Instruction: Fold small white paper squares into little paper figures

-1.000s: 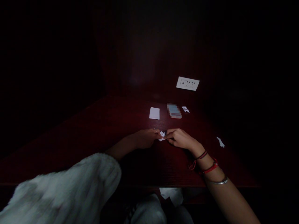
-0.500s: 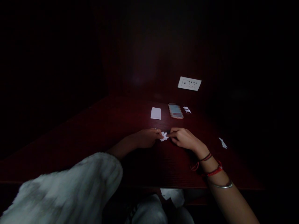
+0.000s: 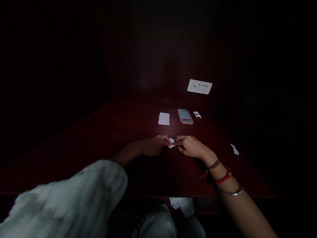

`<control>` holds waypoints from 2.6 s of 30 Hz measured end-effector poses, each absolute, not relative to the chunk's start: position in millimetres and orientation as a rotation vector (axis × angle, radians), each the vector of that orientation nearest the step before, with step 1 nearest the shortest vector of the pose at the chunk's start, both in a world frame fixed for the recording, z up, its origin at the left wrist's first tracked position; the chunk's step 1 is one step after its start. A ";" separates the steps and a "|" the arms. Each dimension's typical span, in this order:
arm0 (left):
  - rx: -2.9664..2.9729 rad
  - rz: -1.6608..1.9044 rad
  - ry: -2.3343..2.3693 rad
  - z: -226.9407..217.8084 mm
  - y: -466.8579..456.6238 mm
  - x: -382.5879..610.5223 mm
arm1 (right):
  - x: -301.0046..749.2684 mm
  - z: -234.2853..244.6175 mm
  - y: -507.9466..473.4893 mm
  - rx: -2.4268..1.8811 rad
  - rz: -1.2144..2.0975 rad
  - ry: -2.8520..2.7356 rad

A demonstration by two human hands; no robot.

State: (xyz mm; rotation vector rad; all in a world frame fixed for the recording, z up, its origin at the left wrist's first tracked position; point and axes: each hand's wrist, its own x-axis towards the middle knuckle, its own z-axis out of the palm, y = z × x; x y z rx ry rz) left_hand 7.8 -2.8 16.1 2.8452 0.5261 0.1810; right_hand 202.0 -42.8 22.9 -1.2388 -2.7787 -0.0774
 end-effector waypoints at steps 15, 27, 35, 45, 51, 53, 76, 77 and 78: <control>2.852 0.306 0.512 12.1 0.4 8.3 | 209.6 25.8 -43.2 -1.259 -0.084 -2.769; 2.711 0.575 0.599 3.1 15.6 2.7 | 206.9 22.3 -45.6 -1.211 -0.037 -2.685; 2.938 0.425 0.595 7.7 13.3 -0.6 | 201.3 16.1 -40.2 -1.186 -0.041 -2.656; 2.971 0.502 0.523 18.3 6.3 -1.6 | 205.3 20.3 -41.6 -1.156 0.009 -2.630; 3.027 0.368 0.499 13.7 11.5 -0.2 | 205.1 18.7 -40.0 -1.113 0.056 -2.685; 3.070 0.365 0.504 13.2 11.4 0.4 | 204.6 18.5 -40.5 -1.111 0.050 -2.686; 3.320 0.500 0.454 10.7 6.7 5.4 | 204.2 16.9 -43.7 -1.149 0.061 -2.645; 3.289 0.534 0.487 10.3 7.0 5.2 | 203.9 17.2 -43.7 -1.140 0.068 -2.626; 3.246 0.578 0.532 10.2 7.4 4.9 | 203.6 17.5 -43.5 -1.127 0.074 -2.597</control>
